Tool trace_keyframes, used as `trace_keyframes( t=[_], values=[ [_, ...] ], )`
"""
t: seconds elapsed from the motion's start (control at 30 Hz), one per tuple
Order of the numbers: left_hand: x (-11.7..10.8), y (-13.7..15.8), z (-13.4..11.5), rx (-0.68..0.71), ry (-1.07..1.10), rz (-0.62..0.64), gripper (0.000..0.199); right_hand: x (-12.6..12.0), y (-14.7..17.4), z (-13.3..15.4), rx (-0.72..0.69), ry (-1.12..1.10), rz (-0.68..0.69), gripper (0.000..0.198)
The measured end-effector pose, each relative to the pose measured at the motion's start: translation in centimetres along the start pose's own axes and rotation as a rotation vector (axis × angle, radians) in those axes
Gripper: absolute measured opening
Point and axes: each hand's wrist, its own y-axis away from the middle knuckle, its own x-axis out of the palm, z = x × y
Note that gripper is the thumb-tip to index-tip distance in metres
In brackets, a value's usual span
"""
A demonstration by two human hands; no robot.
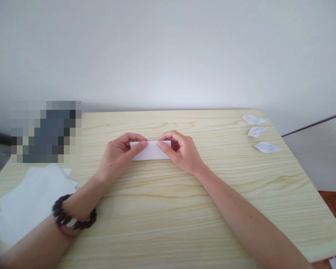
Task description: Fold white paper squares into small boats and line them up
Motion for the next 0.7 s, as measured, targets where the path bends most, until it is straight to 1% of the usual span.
trace_keyframes(
  t=[0.37, 0.57, 0.7],
  values=[
    [0.01, -0.01, -0.04, -0.005, 0.008, 0.000, 0.025, 0.01, 0.07, -0.08, -0.008, 0.007, -0.011, 0.018],
    [-0.06, -0.07, 0.02, -0.001, -0.052, -0.015, 0.026, -0.03, 0.01, -0.12, -0.033, 0.008, -0.016, 0.017],
    [-0.10, -0.09, 0.15, -0.006, -0.054, -0.013, 0.025, -0.07, 0.00, -0.17, -0.039, 0.011, -0.020, 0.015]
  ],
)
